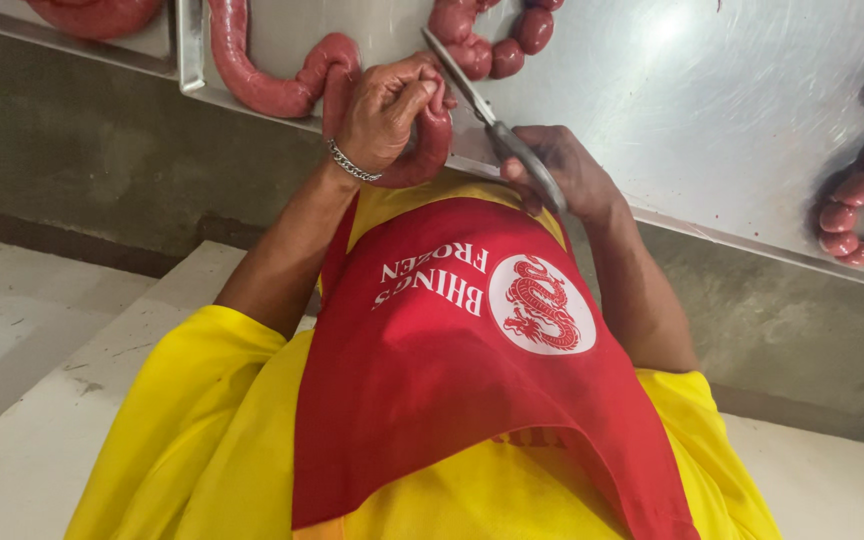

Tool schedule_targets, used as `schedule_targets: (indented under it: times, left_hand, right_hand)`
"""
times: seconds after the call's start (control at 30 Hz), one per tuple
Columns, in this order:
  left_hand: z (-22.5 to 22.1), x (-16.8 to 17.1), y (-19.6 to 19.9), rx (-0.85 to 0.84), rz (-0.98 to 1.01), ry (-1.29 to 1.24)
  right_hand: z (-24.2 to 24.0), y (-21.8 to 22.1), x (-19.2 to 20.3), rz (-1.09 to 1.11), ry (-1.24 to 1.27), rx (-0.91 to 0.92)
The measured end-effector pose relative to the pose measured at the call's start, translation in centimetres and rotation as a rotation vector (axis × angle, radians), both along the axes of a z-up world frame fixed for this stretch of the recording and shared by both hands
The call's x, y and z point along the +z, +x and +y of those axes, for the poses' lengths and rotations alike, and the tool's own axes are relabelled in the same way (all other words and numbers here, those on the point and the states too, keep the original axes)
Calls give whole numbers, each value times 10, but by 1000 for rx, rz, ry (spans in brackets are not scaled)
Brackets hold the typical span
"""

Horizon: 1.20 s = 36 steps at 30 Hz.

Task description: The person ties off sections of a long sausage casing using a thin string and cuts the links with scissors. They work on a stainless steel table, handling the casing by hand to form individual links and securing them with string before cutting.

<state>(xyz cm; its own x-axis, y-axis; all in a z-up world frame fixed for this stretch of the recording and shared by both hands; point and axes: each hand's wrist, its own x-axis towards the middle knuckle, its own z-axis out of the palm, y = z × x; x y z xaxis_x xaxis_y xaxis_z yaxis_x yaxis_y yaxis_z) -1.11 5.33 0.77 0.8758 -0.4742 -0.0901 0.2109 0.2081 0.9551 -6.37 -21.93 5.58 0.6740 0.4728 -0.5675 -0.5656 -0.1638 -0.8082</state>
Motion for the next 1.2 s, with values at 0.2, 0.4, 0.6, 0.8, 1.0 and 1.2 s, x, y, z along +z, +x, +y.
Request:
schedule_targets:
  times: [0.2, 0.4, 0.6, 0.8, 1.0, 1.2]
  left_hand:
    - [-2, -1, -1, 183, 66, -97]
    - [-2, 23, -31, 194, 211, -382]
    - [-6, 35, -43, 239, 349, -275]
    - [-4, 36, -43, 277, 260, -290]
    - [11, 77, -41, 258, 271, -321]
    - [12, 84, -32, 265, 316, -336]
  right_hand:
    - [-67, -28, -17, -228, -99, -381]
    - [-161, -29, -48, -655, -1155, -474]
    - [-138, -12, -36, -934, -1352, -376]
    - [6, 55, -32, -1155, -684, -299]
    - [97, 98, -47, -1124, -900, -262]
    - [101, 105, -74, -871, -247, -404]
